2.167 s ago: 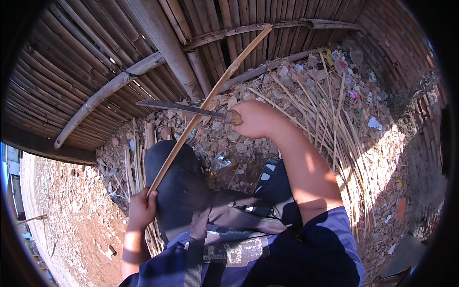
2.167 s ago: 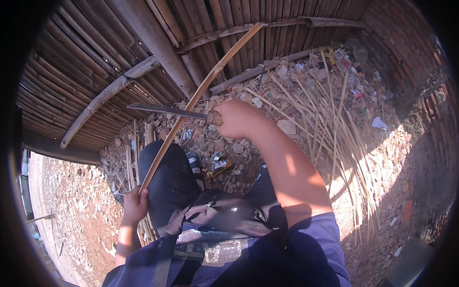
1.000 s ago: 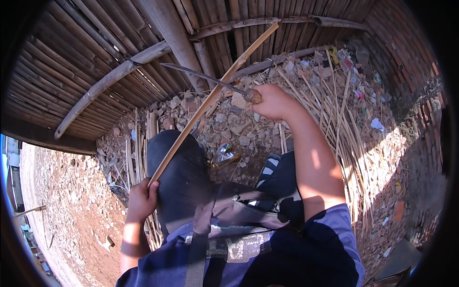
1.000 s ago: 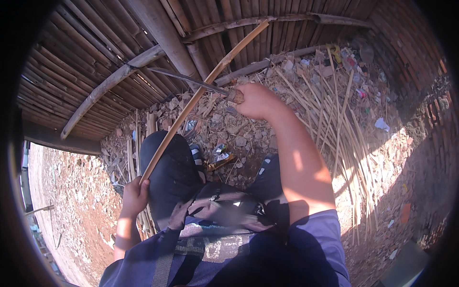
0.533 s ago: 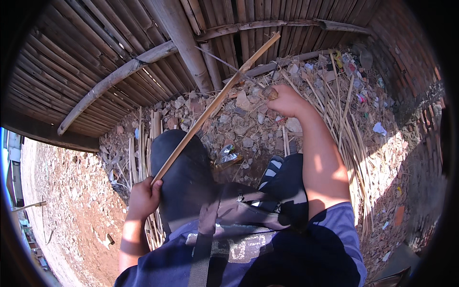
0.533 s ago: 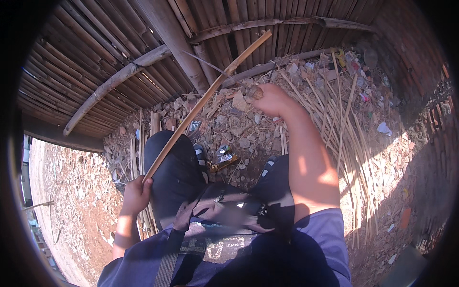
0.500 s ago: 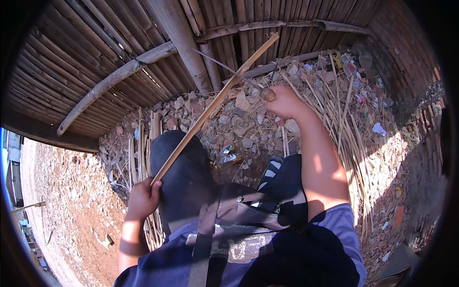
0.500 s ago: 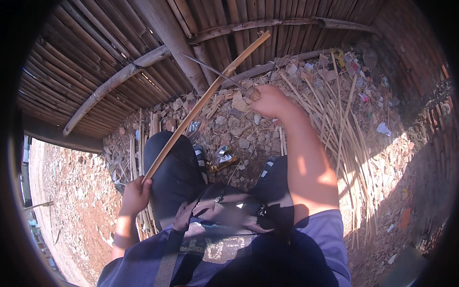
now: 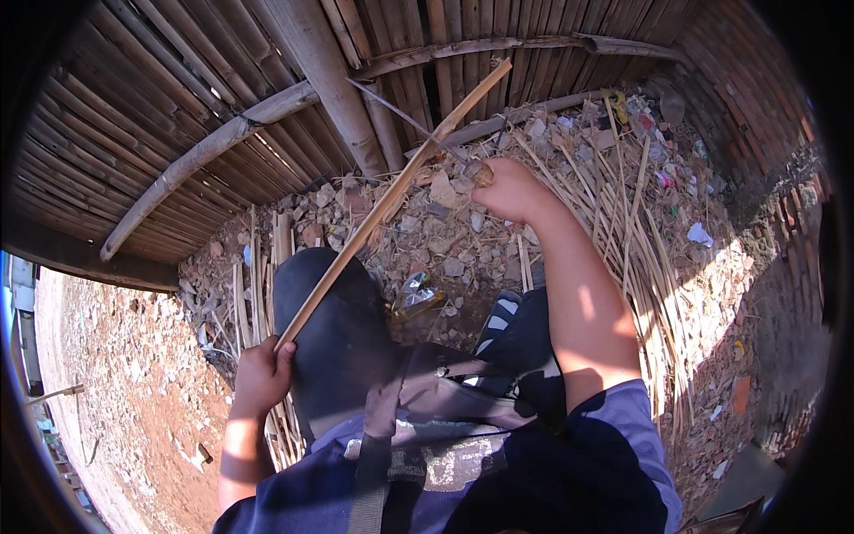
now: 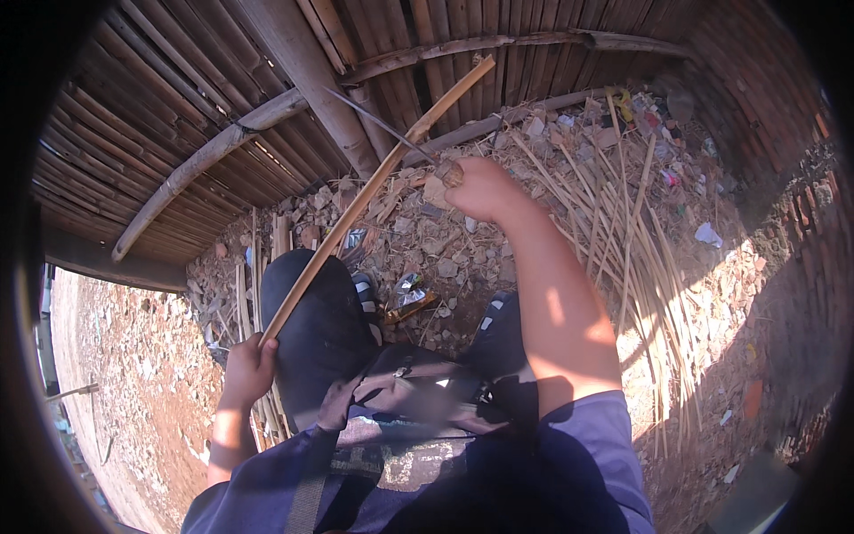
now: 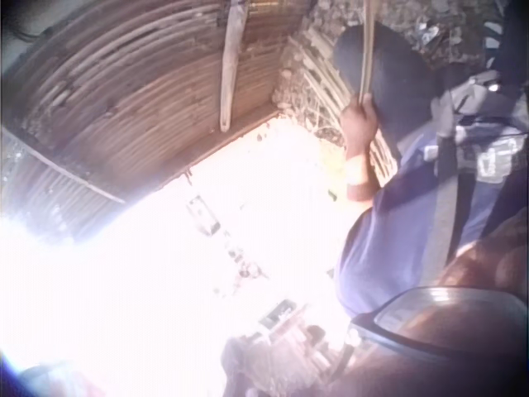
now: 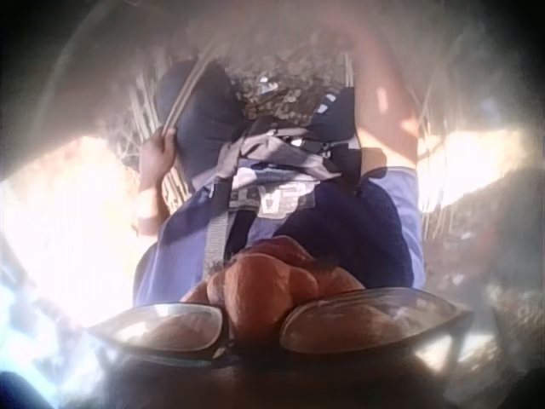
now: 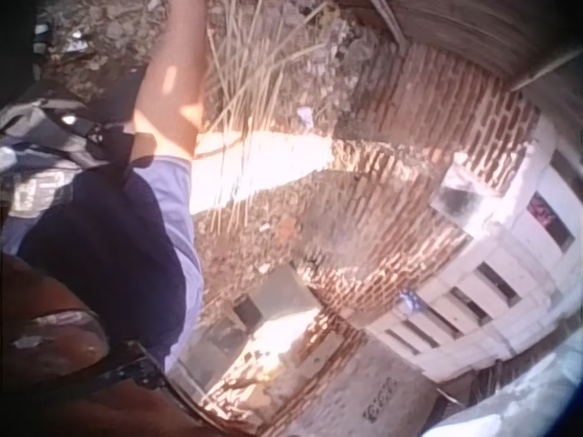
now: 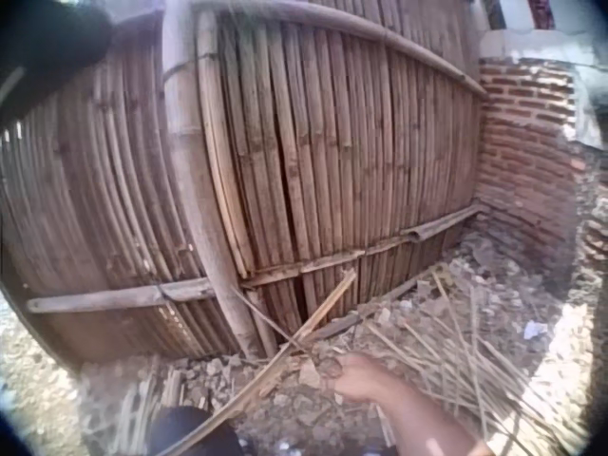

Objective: The person thins a strip of wood by shaving it with a blade, holding the wood on their lap while seated.

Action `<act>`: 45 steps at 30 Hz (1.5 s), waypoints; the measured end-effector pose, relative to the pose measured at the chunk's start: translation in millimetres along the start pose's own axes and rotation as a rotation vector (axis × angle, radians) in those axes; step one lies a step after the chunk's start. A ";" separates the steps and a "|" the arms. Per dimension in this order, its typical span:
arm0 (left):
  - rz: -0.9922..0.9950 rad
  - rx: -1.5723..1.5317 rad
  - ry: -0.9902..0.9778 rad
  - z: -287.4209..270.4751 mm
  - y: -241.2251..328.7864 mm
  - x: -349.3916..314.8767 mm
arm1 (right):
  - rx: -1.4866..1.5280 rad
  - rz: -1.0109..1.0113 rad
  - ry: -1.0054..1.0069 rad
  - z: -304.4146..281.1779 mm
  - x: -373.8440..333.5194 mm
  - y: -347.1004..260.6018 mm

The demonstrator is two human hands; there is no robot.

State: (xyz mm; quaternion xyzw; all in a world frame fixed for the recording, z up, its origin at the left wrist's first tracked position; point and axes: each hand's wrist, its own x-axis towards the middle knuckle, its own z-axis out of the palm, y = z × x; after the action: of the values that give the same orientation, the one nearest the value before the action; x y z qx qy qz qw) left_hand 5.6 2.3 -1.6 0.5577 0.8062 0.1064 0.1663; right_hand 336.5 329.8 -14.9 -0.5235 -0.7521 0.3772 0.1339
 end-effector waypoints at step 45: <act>0.031 -0.038 0.087 13.1 -8.3 -0.8 | -0.152 -0.234 -0.169 6.6 -5.2 -14.3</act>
State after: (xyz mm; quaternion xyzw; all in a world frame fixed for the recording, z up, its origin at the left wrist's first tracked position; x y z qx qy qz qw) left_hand 3.8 -1.7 -16.6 0.5616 0.8018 0.1486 0.1399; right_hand 324.9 319.9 -8.2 -0.4073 -0.8429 0.3439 0.0731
